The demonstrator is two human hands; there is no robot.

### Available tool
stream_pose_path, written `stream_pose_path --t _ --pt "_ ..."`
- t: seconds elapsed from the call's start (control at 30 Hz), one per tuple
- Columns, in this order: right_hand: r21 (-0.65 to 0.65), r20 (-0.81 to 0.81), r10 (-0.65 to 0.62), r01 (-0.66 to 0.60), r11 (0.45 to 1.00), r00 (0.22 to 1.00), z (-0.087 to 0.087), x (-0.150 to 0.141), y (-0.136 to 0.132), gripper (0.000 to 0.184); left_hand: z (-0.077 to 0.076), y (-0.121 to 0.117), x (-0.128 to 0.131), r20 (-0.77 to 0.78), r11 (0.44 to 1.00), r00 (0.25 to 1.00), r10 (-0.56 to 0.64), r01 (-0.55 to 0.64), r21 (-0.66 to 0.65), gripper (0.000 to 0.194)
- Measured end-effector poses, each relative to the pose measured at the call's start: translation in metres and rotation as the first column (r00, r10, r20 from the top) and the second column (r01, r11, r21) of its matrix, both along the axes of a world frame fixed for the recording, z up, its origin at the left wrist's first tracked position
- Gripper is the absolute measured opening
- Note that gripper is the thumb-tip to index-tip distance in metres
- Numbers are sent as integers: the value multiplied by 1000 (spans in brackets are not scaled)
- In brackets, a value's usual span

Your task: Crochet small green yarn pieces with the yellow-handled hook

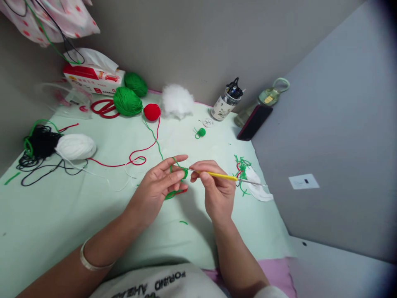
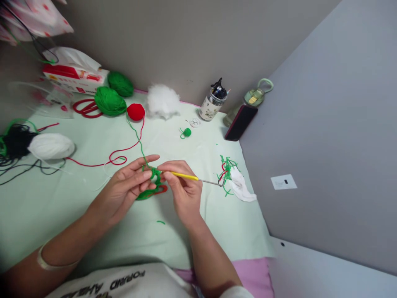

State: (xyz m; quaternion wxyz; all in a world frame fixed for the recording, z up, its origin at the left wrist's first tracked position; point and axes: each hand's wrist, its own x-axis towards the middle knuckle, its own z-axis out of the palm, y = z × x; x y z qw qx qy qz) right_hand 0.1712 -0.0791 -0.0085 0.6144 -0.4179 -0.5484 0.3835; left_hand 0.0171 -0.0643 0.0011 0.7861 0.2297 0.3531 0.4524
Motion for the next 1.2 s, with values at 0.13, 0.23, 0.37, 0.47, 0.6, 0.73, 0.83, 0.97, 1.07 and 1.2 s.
stream_pose_path --t 0.13,0.23,0.37,0.47,0.6,0.73,0.83,0.97,1.07,1.2 --pt "-32 -97 7 -10 999 995 -1 3 1 14 -1 2 -3 70 998 997 -43 46 -42 36" --pt "-68 -157 -2 -9 998 988 -1 5 3 14 -3 3 -7 130 996 989 -65 71 -45 31" --pt "-116 -239 -58 31 993 969 2 6 6 14 -4 5 -11 147 997 987 -62 68 -36 24" --pt "-142 -281 -25 -16 990 959 3 5 7 15 -1 3 -9 90 999 995 -48 50 -13 24" --pt "-101 -160 65 -82 991 985 1 1 2 13 1 0 -4 -27 996 999 -32 34 77 35" --pt "-104 -124 28 -41 994 992 0 0 0 13 -3 -2 -3 -77 991 996 -53 62 122 41" --pt "-173 -225 33 -73 982 974 3 1 3 17 -3 -2 -5 -82 989 994 -69 79 121 40" --pt "-207 -323 62 -134 969 944 4 1 5 15 0 -2 -5 -80 991 995 -60 70 116 40" --pt "-211 -308 68 -138 968 949 1 1 5 14 0 -2 -4 -65 991 996 -62 69 115 43" --pt "-204 -260 73 -128 971 963 -4 1 3 15 -2 -1 -4 -49 993 997 -54 59 103 47"
